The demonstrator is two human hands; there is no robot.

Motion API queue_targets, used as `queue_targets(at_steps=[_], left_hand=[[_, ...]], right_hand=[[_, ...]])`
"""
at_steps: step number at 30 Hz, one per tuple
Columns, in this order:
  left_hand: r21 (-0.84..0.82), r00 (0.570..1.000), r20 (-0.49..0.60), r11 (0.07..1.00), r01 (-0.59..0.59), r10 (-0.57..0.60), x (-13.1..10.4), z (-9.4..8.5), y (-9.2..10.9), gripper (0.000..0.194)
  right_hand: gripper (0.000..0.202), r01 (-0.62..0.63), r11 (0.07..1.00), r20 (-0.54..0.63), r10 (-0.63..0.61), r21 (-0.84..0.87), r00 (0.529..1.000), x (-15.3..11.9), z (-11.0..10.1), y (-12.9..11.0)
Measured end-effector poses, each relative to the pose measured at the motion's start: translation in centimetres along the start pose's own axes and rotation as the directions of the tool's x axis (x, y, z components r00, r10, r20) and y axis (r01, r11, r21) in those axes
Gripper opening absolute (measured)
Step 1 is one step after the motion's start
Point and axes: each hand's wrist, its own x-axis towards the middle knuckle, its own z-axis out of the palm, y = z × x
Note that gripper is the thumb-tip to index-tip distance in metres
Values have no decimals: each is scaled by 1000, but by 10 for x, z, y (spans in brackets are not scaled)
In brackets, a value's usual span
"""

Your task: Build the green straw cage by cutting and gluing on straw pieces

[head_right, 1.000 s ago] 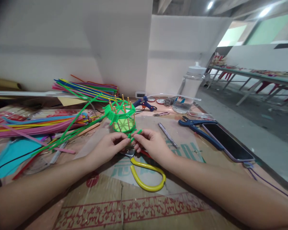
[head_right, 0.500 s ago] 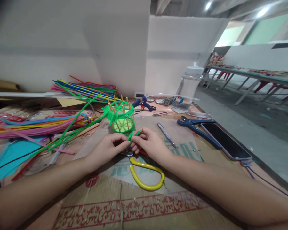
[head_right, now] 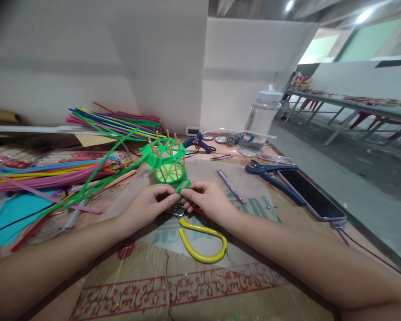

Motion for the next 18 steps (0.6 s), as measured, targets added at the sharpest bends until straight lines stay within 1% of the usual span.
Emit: queue_targets(at_steps=[5, 9, 18], left_hand=[[-7, 1000, -5, 1000, 18, -18, -1, -1, 1, 31], [-7, 1000, 3, 1000, 28, -28, -1, -1, 1, 31], [8, 1000, 24, 1000, 5, -5, 0, -1, -1, 31]], right_hand=[[45, -5, 1000, -22, 4, -19, 1000, -1, 2, 0], [41, -7, 999, -51, 5, -41, 999, 0, 1, 1], [38, 17, 999, -35, -18, -36, 999, -2, 2, 0]])
